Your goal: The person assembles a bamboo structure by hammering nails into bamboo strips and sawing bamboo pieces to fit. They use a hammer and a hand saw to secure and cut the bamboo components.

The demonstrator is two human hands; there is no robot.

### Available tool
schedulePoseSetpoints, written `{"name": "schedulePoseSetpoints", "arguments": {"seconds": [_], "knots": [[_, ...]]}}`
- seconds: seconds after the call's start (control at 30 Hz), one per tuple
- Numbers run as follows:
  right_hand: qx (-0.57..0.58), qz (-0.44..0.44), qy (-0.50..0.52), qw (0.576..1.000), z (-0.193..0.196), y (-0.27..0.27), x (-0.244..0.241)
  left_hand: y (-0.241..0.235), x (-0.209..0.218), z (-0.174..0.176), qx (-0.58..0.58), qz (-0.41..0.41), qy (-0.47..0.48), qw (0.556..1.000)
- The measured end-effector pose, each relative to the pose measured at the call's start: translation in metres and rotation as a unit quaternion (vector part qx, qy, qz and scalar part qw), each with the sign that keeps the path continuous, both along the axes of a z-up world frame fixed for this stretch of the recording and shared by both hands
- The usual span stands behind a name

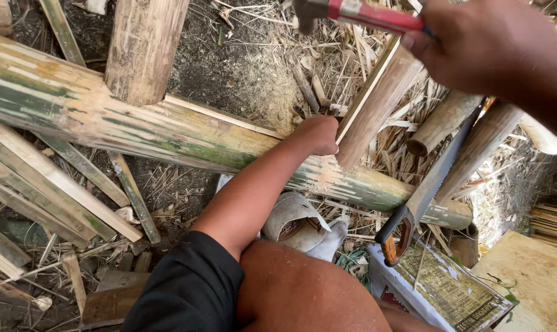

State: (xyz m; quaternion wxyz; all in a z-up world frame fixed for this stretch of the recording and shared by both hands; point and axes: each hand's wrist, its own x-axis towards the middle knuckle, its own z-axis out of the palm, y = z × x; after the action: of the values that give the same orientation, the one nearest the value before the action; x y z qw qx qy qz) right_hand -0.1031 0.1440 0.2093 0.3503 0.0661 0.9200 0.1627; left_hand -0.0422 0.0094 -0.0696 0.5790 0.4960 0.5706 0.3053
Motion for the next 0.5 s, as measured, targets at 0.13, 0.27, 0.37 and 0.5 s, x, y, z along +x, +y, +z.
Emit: {"name": "schedulePoseSetpoints", "arguments": {"seconds": [0.13, 0.27, 0.37, 0.5], "knots": [[0.145, -0.128, -0.264, 0.945, -0.003, -0.039, -0.037, -0.002, -0.003, 0.006, 0.007, -0.003, 0.008, 1.0], [0.099, 0.002, -0.192, 0.976, -0.005, -0.042, -0.046, -0.006, -0.007, 0.006, 0.012, 0.01, -0.005, 1.0], [-0.027, 0.073, 0.024, 0.997, -0.002, -0.034, -0.033, -0.004, -0.004, 0.004, 0.022, -0.003, 0.001, 1.0], [0.04, 0.018, -0.129, 0.991, -0.007, -0.03, -0.032, -0.005, -0.002, 0.003, 0.013, 0.002, 0.002, 1.0]]}}
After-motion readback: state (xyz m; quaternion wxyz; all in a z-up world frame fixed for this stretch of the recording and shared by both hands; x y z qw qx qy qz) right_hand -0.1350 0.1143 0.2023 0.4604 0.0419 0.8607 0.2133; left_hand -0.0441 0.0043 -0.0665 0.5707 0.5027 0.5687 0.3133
